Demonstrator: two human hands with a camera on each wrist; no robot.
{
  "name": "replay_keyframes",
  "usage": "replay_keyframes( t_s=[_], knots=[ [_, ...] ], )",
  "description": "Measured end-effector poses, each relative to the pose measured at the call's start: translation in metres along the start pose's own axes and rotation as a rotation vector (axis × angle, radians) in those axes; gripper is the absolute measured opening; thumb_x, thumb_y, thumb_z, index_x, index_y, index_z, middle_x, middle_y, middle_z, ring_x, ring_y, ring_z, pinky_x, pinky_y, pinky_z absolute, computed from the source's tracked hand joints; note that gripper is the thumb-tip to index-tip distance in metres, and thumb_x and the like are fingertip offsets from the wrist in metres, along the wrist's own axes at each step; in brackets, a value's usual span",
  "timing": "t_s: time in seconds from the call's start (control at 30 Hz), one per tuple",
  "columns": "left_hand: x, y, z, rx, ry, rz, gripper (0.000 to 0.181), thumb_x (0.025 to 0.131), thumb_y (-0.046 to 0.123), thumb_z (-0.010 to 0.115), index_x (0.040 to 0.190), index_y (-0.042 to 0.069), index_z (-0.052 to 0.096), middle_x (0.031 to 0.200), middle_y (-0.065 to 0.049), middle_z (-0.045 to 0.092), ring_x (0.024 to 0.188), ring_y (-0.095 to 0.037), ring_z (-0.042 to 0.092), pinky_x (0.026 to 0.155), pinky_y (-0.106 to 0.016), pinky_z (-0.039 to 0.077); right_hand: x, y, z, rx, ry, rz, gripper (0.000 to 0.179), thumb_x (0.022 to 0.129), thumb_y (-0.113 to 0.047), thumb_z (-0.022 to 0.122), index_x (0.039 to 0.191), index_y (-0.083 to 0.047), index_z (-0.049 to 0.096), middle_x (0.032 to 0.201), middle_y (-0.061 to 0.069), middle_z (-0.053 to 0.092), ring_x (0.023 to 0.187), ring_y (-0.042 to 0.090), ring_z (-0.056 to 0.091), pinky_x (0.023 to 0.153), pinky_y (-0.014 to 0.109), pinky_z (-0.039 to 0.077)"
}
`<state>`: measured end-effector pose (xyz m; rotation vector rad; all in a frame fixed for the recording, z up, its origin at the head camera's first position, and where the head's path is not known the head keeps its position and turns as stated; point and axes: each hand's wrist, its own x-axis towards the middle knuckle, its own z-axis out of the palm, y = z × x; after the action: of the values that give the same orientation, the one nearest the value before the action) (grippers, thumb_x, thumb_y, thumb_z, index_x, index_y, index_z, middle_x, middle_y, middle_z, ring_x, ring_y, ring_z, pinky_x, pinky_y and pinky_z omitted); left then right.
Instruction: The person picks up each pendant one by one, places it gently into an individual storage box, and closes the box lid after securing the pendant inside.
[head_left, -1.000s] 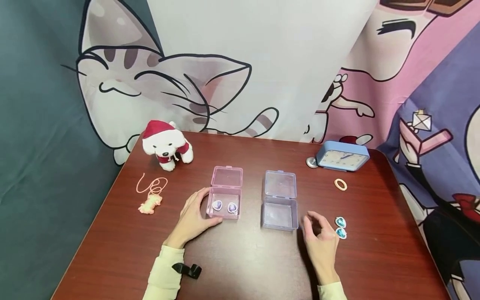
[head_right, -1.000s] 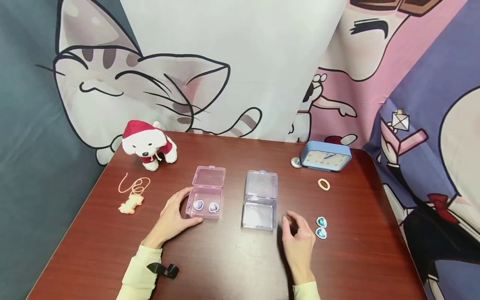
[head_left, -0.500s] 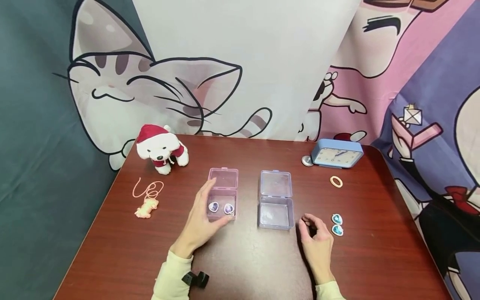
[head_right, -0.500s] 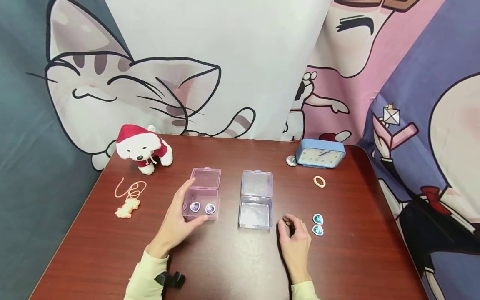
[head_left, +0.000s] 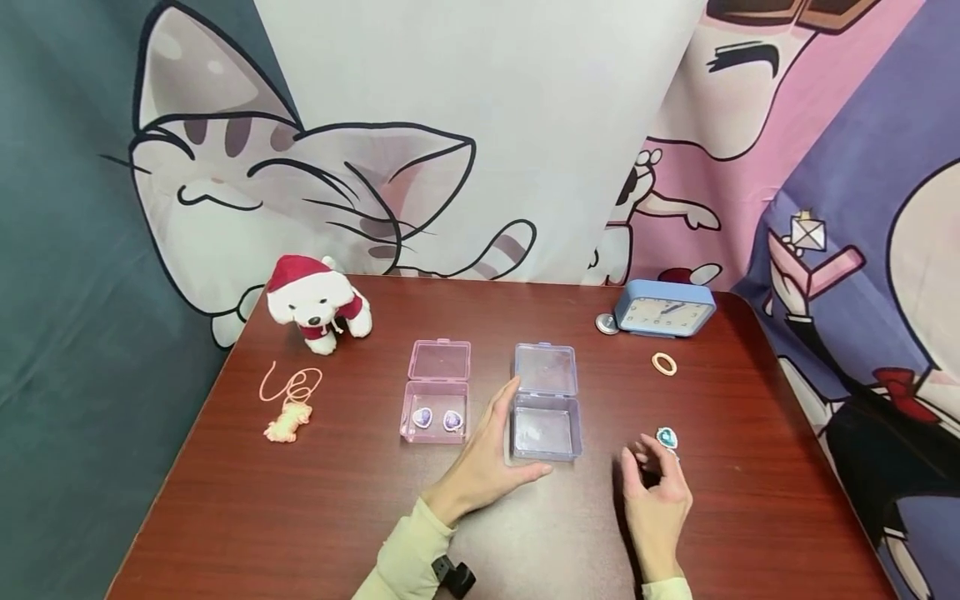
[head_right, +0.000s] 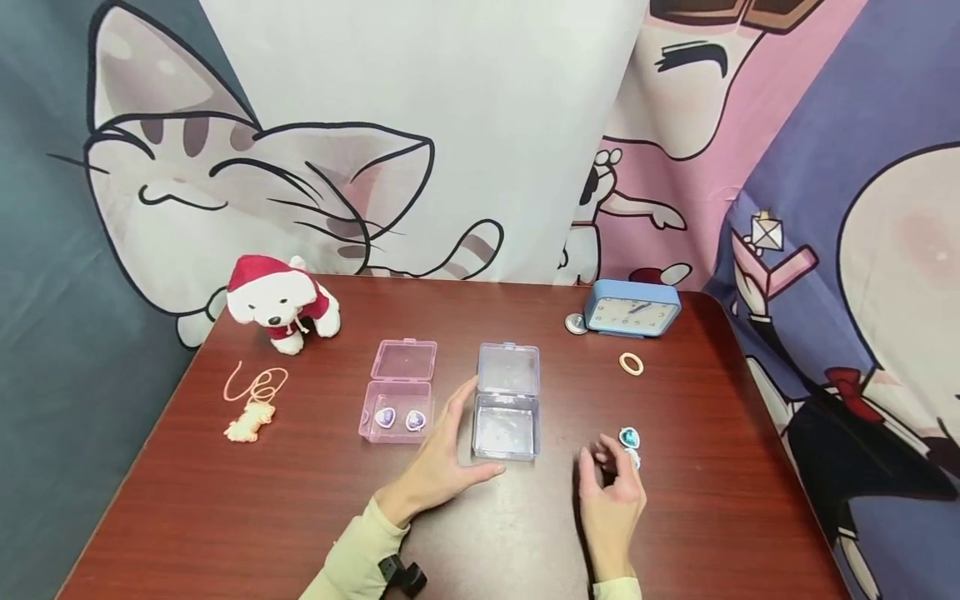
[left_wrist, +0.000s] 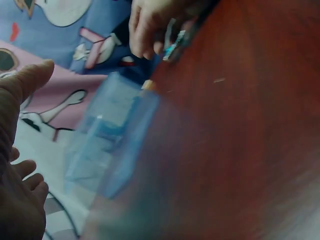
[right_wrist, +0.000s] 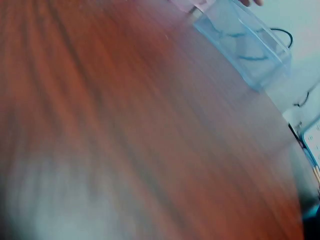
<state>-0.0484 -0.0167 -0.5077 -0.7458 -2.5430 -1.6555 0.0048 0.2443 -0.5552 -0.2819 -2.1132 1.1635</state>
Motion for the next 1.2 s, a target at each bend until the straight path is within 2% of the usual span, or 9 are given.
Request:
replay_keyframes(
  t_s=[0.1,0.2,0.27,0.33,0.4,0.53,0.73,1.03,1.2],
  knots=[
    [0.000,-0.007,0.010,-0.024,0.014,-0.031,0.125,0.076,0.035,0.095,0.169,0.009,0.016,0.174,-0.009,0.022,0.158,-0.027,0.028,0.125,-0.054,0.029,0.001,0.006,-0.011,-0.094,0.043,0.001,0.037,0.081,0.003,0.086,0.117,0.004,0.075,0.097,0.020,0.071,0.085,0.013,0.062,0.081,0.013,0.043],
    [0.000,-0.013,0.017,-0.067,0.025,-0.084,0.128,0.074,0.035,0.096,0.169,0.010,0.015,0.174,-0.011,0.020,0.159,-0.028,0.025,0.126,-0.055,0.026,0.003,0.011,-0.020,-0.197,0.048,0.004,0.048,0.076,0.000,0.091,0.120,0.005,0.072,0.105,0.026,0.064,0.095,0.035,0.057,0.086,0.031,0.041],
    [-0.001,-0.017,0.019,-0.095,0.033,-0.137,0.130,0.073,0.035,0.096,0.170,0.014,0.013,0.174,-0.011,0.020,0.159,-0.028,0.024,0.126,-0.055,0.025,0.004,0.013,-0.023,-0.243,0.023,0.016,0.056,0.072,-0.003,0.093,0.122,0.006,0.069,0.110,0.029,0.062,0.100,0.046,0.052,0.088,0.046,0.038],
    [-0.001,-0.020,0.021,-0.111,0.039,-0.168,0.130,0.072,0.035,0.097,0.170,0.014,0.012,0.173,-0.013,0.022,0.159,-0.029,0.024,0.126,-0.055,0.024,0.004,0.014,-0.025,-0.277,-0.004,0.031,0.062,0.071,-0.006,0.095,0.125,0.005,0.067,0.114,0.030,0.061,0.103,0.053,0.048,0.088,0.058,0.034],
    [-0.002,-0.022,0.022,-0.117,0.042,-0.183,0.131,0.073,0.034,0.096,0.170,0.013,0.011,0.172,-0.013,0.025,0.158,-0.030,0.026,0.126,-0.055,0.024,0.005,0.015,-0.026,-0.306,-0.022,0.046,0.065,0.070,-0.009,0.096,0.126,0.004,0.066,0.116,0.030,0.062,0.104,0.055,0.047,0.089,0.064,0.033],
    [-0.003,-0.026,0.023,-0.133,0.043,-0.167,0.131,0.074,0.032,0.096,0.169,0.007,0.008,0.170,-0.012,0.031,0.157,-0.031,0.030,0.127,-0.055,0.023,0.005,0.013,-0.027,-0.339,-0.022,0.071,0.067,0.070,-0.010,0.094,0.128,0.004,0.064,0.117,0.033,0.061,0.104,0.057,0.046,0.089,0.065,0.033],
    [-0.003,-0.031,0.023,-0.115,0.046,-0.165,0.133,0.075,0.029,0.096,0.169,0.010,0.004,0.166,-0.005,0.038,0.155,-0.026,0.033,0.127,-0.053,0.023,0.007,0.011,-0.028,-0.316,-0.022,0.133,0.063,0.076,-0.005,0.089,0.131,0.007,0.061,0.118,0.032,0.060,0.110,0.055,0.047,0.092,0.064,0.035],
    [-0.003,-0.031,0.022,-0.082,0.047,-0.174,0.130,0.076,0.028,0.095,0.169,0.010,0.006,0.163,-0.008,0.045,0.154,-0.027,0.037,0.126,-0.053,0.025,0.010,0.014,-0.029,-0.297,-0.006,0.117,0.041,0.083,-0.001,0.083,0.121,0.006,0.069,0.105,0.028,0.068,0.101,0.048,0.055,0.084,0.057,0.037],
    [-0.002,-0.031,0.023,-0.064,0.038,-0.190,0.127,0.077,0.028,0.094,0.169,0.008,0.009,0.162,-0.009,0.046,0.151,-0.027,0.040,0.125,-0.053,0.028,0.011,0.015,-0.030,-0.296,-0.010,0.116,0.037,0.084,-0.003,0.083,0.118,0.005,0.071,0.102,0.026,0.068,0.099,0.046,0.056,0.084,0.056,0.036]
  ],
)
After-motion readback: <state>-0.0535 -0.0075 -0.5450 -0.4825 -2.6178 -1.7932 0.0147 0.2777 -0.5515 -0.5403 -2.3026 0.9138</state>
